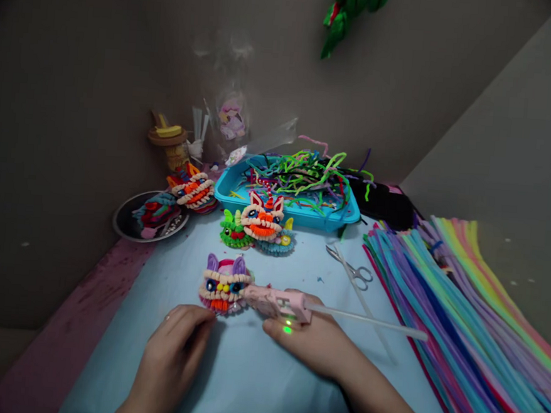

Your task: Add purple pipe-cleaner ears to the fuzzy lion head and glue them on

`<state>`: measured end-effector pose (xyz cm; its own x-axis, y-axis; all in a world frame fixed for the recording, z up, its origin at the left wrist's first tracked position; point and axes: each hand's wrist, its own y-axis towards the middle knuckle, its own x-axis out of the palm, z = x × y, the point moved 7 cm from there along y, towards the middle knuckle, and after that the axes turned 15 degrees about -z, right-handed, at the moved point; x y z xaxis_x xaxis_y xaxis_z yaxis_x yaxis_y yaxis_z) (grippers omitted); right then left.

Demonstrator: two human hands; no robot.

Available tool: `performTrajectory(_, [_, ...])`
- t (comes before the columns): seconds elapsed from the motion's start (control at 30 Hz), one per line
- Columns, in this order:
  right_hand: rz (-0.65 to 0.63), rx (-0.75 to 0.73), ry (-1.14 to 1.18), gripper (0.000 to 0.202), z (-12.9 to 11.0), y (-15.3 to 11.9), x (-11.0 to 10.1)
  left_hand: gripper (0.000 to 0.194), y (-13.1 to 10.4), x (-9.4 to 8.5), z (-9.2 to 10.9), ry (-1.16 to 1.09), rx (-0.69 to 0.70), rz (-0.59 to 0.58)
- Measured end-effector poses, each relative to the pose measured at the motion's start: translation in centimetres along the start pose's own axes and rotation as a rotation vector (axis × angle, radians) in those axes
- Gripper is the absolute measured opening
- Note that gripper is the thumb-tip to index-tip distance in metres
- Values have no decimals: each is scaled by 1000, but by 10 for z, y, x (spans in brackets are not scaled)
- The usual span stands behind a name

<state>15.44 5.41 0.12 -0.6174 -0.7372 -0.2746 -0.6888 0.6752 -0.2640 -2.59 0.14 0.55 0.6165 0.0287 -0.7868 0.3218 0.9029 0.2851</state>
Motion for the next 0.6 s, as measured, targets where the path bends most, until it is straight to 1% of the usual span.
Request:
performTrajectory(0.1, [2, -2, 0, 47, -3, 2, 3, 17, 0, 1, 2, -10, 28, -8])
performTrajectory(0.27, [102, 53, -12, 47, 2, -2, -6, 17, -1, 1, 2, -17, 37, -22])
performTrajectory(0.33, [88, 58, -38, 45, 4, -5, -8, 16, -1, 0, 2, -16, 36, -15])
performTrajectory(0.4, [46, 63, -58, 42, 8, -5, -5, 16, -1, 0, 2, -13, 38, -2])
performTrajectory(0.47, [48, 94, -41, 34, 15, -4, -3, 16, -1, -1, 2, -14, 39, 12])
performTrajectory(0.53, [127, 148, 23, 22, 26, -4, -4, 16, -2, -1, 1, -16, 33, 18])
performTrajectory(0.57, [195, 159, 75, 19, 32, -5, -8, 16, -3, 0, 0, -16, 27, 18])
performTrajectory(0.6, [277, 150, 138, 19, 36, -7, -12, 16, -3, 0, -1, -15, 24, 20])
